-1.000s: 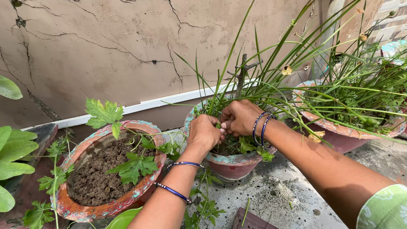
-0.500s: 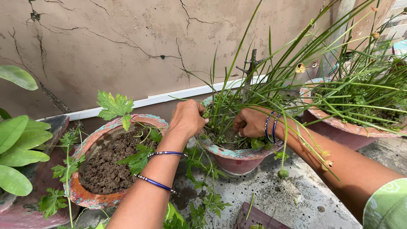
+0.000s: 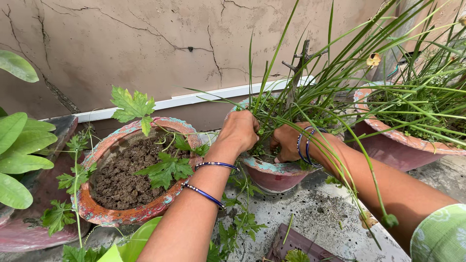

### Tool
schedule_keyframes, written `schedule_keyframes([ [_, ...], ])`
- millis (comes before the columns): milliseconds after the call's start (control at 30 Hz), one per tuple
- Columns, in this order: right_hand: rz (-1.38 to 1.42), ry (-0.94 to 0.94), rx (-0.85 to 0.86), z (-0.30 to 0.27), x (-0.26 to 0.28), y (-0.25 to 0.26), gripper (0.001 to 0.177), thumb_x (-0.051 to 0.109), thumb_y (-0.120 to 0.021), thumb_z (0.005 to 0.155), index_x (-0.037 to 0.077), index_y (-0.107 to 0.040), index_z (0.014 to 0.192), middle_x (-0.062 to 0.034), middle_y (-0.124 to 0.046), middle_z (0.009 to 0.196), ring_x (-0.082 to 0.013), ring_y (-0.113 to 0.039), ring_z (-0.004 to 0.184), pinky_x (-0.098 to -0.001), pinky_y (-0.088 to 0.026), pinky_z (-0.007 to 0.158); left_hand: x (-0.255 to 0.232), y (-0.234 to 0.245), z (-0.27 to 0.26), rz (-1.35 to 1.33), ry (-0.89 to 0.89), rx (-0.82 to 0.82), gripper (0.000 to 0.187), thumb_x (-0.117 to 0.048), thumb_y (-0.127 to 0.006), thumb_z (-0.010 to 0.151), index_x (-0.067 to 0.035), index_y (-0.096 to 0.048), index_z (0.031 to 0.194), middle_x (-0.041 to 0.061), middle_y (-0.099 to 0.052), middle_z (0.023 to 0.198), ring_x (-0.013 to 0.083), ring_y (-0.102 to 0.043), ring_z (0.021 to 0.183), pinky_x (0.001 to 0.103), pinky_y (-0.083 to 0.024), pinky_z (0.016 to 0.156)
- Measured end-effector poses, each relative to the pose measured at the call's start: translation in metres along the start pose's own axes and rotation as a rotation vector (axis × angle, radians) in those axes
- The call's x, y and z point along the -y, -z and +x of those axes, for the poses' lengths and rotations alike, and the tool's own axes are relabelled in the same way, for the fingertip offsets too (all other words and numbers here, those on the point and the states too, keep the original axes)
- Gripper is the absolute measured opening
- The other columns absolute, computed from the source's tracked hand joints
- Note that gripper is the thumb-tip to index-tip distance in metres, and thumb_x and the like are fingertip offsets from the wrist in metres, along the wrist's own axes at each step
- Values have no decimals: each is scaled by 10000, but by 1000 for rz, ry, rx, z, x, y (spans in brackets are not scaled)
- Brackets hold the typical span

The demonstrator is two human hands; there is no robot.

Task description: The person clears dead leaves and debris from several flower pots by hand, waters the soil using a green plastic watering can, and harvests green leaves from a plant.

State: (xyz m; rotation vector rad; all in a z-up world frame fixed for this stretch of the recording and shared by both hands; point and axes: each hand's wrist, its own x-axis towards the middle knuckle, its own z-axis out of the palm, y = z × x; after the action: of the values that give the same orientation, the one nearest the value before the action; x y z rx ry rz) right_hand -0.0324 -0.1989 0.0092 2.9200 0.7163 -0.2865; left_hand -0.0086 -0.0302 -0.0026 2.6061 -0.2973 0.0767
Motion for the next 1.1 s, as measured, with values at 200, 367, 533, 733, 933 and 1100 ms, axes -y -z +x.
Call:
schedule_keyframes([
  [200, -119, -40, 26, 7, 4, -10, 228, 326, -760, 836, 257, -800, 1049, -70, -763, 1074, -284, -710, 1060, -431, -577, 894, 4, -5, 1, -7, 5, -16, 337, -48, -744, 774, -166, -786, 1088, 210, -710, 1154, 375, -683, 1116, 430, -558, 954],
  [367, 17, -27, -141, 12, 2, -25, 181, 211, -807, 744, 233, -788, 923, -16, -755, 980, -248, -707, 1023, -448, -562, 845, 0, -2, -3, 6, 40, -20, 323, -37, -715, 805, -183, -794, 1082, 202, -706, 1172, 375, -680, 1122, 438, -559, 953],
  [533, 104, -52, -230, 11, 1, -34, 126, 222, -792, 740, 240, -794, 866, -3, -758, 945, -228, -713, 992, -426, -555, 824, -12, 6, -11, 3, 97, 16, 309, -37, -725, 810, -194, -794, 1068, 181, -707, 1180, 374, -676, 1121, 447, -558, 945],
  [733, 206, -111, -189, 12, 2, -35, 75, 272, -797, 749, 231, -795, 811, -7, -743, 887, -231, -702, 929, -426, -528, 809, -10, 9, -14, -1, 73, 17, 292, -38, -750, 795, -189, -798, 1040, 167, -722, 1154, 356, -694, 1103, 429, -574, 923],
  [933, 492, -28, -107, 31, -23, -59, 94, 205, -761, 808, 148, -808, 751, -45, -748, 699, -194, -695, 682, -380, -537, 679, 2, 4, -6, 63, 43, 101, 299, -67, -834, 732, -172, -802, 1011, 138, -745, 1124, 318, -712, 1080, 401, -585, 908],
  [1100, 780, -9, -75, 48, -43, -88, 135, 133, -739, 849, 75, -807, 748, -31, -720, 651, -121, -580, 613, -349, -485, 619, 6, -2, 0, 73, 12, 174, 311, -98, -860, 726, -159, -806, 1026, 134, -762, 1099, 299, -737, 1053, 383, -597, 901],
])
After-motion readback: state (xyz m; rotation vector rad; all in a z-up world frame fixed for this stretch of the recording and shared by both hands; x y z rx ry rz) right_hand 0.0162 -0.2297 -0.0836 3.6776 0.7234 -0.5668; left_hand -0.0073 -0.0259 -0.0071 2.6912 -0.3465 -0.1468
